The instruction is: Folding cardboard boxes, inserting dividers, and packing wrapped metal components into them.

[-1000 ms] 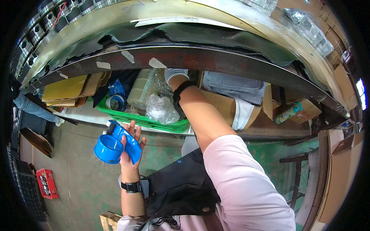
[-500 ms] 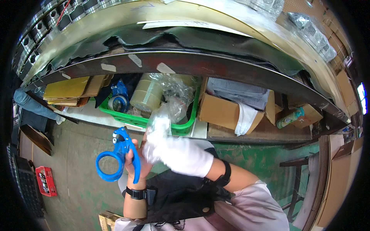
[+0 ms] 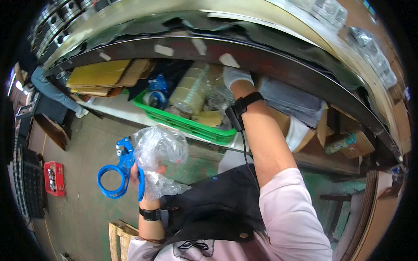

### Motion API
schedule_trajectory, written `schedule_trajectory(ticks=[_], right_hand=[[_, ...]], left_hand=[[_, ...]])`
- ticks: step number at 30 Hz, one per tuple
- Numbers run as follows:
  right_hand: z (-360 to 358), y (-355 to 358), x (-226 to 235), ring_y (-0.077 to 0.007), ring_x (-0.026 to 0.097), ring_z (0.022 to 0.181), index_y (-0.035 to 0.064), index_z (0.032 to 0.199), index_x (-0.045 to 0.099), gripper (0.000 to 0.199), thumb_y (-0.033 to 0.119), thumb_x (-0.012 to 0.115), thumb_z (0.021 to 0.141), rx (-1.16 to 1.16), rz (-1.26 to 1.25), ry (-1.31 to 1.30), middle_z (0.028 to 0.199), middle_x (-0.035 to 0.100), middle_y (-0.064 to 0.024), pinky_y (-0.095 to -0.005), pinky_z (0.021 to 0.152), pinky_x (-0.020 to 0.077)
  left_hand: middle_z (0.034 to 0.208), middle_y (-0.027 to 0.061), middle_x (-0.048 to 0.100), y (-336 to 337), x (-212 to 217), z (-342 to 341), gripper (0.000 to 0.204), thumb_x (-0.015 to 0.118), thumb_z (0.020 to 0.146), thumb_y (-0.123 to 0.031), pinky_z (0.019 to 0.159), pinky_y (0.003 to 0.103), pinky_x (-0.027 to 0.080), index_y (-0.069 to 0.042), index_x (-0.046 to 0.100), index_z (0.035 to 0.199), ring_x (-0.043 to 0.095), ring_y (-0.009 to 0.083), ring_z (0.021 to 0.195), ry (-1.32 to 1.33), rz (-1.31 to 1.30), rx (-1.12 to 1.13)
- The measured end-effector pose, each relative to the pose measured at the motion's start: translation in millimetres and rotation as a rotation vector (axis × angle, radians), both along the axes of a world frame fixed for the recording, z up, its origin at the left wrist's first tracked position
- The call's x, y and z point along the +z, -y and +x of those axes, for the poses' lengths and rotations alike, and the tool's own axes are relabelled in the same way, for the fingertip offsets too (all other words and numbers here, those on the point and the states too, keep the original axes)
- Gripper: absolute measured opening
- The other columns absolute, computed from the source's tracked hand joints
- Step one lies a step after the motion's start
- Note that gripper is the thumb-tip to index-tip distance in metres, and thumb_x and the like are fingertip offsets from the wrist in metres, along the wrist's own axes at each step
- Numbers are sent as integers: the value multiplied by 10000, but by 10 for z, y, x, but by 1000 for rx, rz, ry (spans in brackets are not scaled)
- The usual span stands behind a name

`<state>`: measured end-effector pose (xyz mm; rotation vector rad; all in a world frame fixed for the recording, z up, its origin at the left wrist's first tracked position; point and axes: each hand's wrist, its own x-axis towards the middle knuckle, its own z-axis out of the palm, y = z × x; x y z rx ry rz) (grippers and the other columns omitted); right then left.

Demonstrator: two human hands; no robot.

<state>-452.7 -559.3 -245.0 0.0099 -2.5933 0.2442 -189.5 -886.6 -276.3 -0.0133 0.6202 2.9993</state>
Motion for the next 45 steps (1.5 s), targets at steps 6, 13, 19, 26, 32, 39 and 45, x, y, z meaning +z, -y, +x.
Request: schedule_trajectory(ticks=[6,13,19,26,32,39,45], right_hand=[[-242,474,-457,-297,684,691,43,847,665,157,92,516,849,-163,379,29,790,674,-157,-429,535,544],[-360,321,-505,-285,689,705,59,860,663,146,135,539,851,-121,587,34,801,679,-161,-417,546,551],[-399,552,-57,-326,670,914,57,1070,637,276,203,466,908,55,414,-94,1029,665,-206,-456,774,541],[-447,-665,172,-315,652,903,78,1051,650,261,273,526,930,453,228,229,1026,651,-223,-405,797,538],[1382,-508,812,-301,651,913,58,1039,638,208,196,597,889,513,-423,235,1027,657,-192,-380,804,531],[2346,216,1117,-294,651,930,43,970,624,276,84,778,745,826,-1044,288,1022,669,-148,-366,825,519],[2714,655,767,-318,637,977,62,1083,641,284,162,690,822,1232,-645,745,1092,645,-176,-364,832,517]], left_hand=[[1217,41,593,292,-61,-10,533,705,758,-287,736,358,412,-129,561,1247,528,204,1034,7,641,-137],[1241,60,598,395,-30,51,292,455,956,-356,903,495,402,-202,671,1077,512,229,1134,-125,858,-137],[1208,-27,615,719,-79,238,347,384,983,-357,958,513,352,-207,624,1183,495,157,1146,-99,585,-33],[1153,-5,619,620,110,169,269,487,939,-288,905,527,362,-161,614,1139,506,166,1098,-51,709,-80],[1290,182,568,556,-116,-9,275,545,937,-364,792,571,514,-179,645,1116,617,385,995,230,433,73],[971,119,683,546,-150,-407,290,659,842,-201,614,554,569,-37,617,1077,666,343,814,120,-165,70],[902,188,667,190,896,131,409,712,751,-183,917,433,456,35,602,1080,633,323,968,-8,-551,-361]])
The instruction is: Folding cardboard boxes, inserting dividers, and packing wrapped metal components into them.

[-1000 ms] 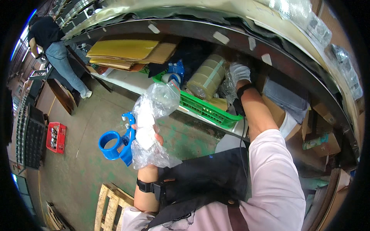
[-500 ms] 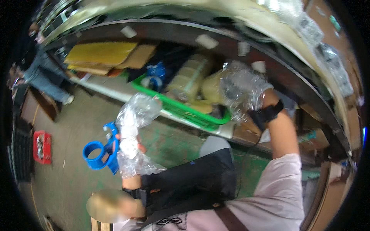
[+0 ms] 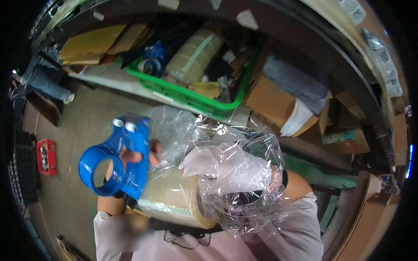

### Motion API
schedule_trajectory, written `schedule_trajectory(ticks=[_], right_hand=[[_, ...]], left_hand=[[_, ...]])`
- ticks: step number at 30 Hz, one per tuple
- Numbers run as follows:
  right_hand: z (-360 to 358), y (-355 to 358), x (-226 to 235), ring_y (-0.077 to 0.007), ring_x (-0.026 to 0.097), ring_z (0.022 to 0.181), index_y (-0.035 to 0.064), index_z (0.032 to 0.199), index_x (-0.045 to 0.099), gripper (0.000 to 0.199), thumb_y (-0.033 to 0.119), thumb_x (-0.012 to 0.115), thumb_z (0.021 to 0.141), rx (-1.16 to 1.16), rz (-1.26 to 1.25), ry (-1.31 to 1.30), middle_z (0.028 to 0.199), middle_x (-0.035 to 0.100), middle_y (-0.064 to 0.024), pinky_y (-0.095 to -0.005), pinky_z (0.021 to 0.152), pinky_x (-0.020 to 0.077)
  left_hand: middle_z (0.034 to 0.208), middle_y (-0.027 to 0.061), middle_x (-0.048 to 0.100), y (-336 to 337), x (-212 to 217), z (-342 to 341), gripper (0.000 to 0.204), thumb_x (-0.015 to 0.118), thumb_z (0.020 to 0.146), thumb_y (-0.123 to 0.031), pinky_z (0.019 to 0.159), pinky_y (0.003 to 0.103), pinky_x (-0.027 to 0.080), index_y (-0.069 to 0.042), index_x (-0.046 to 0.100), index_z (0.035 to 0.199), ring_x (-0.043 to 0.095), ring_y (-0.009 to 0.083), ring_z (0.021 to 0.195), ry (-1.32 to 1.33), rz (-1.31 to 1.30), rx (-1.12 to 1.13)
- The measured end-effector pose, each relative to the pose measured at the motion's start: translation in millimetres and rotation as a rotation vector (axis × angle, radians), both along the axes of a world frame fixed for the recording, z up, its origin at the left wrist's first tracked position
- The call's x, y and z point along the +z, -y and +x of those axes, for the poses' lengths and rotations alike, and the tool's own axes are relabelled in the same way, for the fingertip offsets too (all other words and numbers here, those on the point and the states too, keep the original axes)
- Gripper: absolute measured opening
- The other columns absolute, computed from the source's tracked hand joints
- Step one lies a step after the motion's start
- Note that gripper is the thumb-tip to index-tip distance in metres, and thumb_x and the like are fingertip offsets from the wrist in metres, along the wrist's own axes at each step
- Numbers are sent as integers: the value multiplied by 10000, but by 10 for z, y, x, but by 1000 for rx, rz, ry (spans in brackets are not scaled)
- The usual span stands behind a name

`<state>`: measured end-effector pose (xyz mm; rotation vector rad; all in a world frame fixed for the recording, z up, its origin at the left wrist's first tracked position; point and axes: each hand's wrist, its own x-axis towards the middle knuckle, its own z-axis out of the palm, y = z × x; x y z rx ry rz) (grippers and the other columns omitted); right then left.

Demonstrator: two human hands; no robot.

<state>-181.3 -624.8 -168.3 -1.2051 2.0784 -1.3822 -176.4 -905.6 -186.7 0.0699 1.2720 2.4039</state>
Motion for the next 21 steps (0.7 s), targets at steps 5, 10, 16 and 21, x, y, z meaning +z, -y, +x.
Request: schedule_trajectory(ticks=[5,10,16,21], right_hand=[[0,-20,-163,-312,635,1000,61,1069,611,311,161,733,802,65,-84,166,1172,618,-193,-393,817,528],[106,-109,-141,-306,634,998,63,1038,603,286,152,733,799,-124,-216,171,1180,612,-206,-390,826,527],[228,-239,-116,-299,633,997,66,999,594,258,140,733,796,-359,-396,138,1189,605,-222,-387,836,526],[60,-480,-375,-260,623,938,10,1042,552,248,222,437,983,-907,-703,281,1105,618,-205,-349,836,526]], left_hand=[[787,176,693,-111,-79,422,470,734,711,-111,1000,516,406,10,587,1141,607,366,1053,169,-102,102],[1021,203,674,-110,-97,696,541,751,723,-176,987,460,436,24,549,1183,597,332,1099,140,-56,189],[1038,200,671,13,-181,924,448,740,711,-176,956,439,463,26,592,1083,629,326,1014,189,-71,310],[1067,205,661,-37,-245,958,451,719,732,-122,927,403,472,-1,554,1134,668,298,919,218,-47,428]])
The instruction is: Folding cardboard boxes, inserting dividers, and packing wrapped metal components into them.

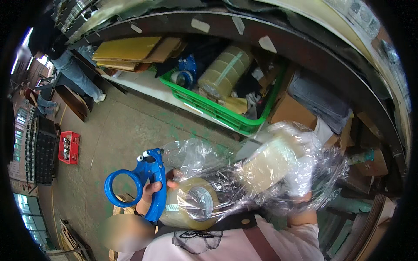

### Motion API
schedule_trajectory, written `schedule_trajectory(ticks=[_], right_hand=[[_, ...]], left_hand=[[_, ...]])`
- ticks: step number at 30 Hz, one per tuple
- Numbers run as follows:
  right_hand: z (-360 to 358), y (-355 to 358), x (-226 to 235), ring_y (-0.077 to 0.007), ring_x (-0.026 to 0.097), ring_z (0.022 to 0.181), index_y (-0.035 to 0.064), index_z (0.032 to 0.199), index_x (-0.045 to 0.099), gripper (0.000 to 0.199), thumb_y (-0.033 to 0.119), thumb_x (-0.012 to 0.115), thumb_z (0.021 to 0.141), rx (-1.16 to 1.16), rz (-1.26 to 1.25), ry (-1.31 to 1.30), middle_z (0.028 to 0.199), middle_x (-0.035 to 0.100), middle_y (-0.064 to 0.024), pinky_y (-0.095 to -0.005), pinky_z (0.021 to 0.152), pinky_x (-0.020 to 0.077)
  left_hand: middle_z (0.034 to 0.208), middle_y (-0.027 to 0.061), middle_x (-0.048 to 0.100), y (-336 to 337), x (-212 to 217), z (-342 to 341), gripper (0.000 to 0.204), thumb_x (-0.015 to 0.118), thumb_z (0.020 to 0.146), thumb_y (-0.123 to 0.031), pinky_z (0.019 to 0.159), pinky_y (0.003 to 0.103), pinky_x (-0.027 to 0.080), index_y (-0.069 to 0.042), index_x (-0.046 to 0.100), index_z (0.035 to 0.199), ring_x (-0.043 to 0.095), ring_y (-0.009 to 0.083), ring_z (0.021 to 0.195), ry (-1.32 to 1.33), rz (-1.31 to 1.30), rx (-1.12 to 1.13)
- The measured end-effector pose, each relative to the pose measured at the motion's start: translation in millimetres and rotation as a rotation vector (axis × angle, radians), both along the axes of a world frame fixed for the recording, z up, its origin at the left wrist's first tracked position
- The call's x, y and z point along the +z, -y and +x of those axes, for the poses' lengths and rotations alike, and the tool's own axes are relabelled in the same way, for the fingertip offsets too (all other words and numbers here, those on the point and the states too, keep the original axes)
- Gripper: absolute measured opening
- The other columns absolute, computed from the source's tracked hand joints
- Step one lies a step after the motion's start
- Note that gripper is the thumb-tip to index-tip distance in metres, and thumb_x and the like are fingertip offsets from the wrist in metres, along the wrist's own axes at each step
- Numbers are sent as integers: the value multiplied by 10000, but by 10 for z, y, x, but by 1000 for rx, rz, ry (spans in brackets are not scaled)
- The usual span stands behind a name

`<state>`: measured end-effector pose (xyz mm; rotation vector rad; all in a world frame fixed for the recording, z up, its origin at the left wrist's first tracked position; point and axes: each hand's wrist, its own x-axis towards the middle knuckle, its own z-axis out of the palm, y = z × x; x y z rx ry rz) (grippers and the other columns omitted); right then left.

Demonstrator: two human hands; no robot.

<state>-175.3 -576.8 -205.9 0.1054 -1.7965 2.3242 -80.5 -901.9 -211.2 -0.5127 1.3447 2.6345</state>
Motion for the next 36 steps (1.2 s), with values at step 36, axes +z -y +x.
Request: schedule_trajectory(ticks=[36], right_hand=[[-516,516,642,-237,616,733,33,1188,560,386,340,504,961,189,601,-138,894,634,-106,-344,685,518]], left_hand=[[965,167,665,369,139,-1015,376,686,858,-325,770,455,560,-31,593,1072,658,346,895,-150,127,225]])
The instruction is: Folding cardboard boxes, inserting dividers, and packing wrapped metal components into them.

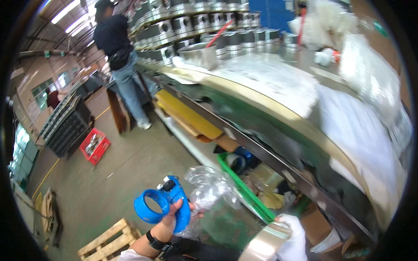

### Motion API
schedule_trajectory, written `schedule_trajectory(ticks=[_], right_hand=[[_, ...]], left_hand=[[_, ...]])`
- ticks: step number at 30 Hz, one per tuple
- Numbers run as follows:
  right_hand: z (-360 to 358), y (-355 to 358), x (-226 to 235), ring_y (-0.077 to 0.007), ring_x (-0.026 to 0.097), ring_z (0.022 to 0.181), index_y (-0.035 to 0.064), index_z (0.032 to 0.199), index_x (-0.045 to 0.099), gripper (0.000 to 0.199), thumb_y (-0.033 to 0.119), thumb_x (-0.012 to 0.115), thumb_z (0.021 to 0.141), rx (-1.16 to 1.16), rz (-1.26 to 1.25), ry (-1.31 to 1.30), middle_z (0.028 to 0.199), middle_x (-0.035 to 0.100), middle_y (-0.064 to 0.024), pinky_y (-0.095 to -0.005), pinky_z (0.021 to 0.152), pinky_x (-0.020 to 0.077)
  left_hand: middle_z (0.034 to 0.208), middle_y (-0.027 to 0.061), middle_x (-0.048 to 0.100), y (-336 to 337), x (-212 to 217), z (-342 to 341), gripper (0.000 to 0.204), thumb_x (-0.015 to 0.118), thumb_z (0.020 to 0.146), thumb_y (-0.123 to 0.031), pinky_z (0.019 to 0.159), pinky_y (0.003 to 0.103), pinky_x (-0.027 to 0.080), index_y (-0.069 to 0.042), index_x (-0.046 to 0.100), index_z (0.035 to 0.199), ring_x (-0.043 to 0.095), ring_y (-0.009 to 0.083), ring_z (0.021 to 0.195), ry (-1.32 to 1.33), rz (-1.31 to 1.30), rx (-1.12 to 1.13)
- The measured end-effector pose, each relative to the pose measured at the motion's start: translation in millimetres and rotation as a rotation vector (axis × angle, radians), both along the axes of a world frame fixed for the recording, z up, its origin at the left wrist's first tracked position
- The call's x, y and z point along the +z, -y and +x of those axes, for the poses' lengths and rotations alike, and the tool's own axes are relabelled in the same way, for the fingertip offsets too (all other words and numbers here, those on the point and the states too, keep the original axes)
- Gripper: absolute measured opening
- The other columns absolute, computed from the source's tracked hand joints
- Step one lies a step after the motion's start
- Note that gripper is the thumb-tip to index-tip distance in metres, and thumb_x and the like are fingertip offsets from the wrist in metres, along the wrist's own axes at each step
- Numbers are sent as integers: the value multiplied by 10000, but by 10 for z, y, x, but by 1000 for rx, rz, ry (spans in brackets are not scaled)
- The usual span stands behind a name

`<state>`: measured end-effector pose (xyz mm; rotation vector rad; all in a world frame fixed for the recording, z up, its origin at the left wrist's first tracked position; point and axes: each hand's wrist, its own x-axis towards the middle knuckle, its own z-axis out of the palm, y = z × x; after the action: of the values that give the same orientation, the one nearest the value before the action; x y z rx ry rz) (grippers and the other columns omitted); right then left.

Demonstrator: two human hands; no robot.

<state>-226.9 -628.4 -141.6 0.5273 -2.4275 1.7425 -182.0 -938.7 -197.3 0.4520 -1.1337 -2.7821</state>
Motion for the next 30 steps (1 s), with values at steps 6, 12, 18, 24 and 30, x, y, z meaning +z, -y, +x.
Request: schedule_trajectory(ticks=[6,12,18,24,30], right_hand=[[-713,362,1700,-221,582,688,37,766,562,300,298,552,914,546,458,-572,701,586,-80,-289,662,457],[-1356,-209,1614,-211,608,797,33,878,554,171,201,584,866,287,455,-575,828,619,-104,-300,728,473],[-1371,984,3186,-202,634,906,30,989,546,199,105,615,818,-119,444,-487,956,653,-128,-311,795,490],[8,2987,3993,-136,555,958,2,1212,510,366,182,591,905,864,-461,617,1018,592,-40,-311,845,475],[-463,3481,4517,-269,607,881,75,969,614,245,252,687,817,649,71,157,987,631,-114,-381,795,491]], left_hand=[[943,121,668,374,1183,205,388,706,854,-342,755,398,566,-27,594,1049,665,260,862,109,-70,35],[965,119,679,672,2113,740,362,687,882,-342,756,360,556,-43,603,1067,663,202,873,45,-71,33],[923,136,684,852,3267,1037,314,673,886,-307,762,340,553,-18,631,999,668,210,819,96,21,333],[1028,54,639,984,4129,205,342,527,977,-378,832,323,525,-63,578,1103,615,173,901,-79,-289,531],[1197,89,563,1287,4557,-292,432,451,1006,-364,966,379,456,-47,455,1299,545,213,1086,-305,-530,471]])
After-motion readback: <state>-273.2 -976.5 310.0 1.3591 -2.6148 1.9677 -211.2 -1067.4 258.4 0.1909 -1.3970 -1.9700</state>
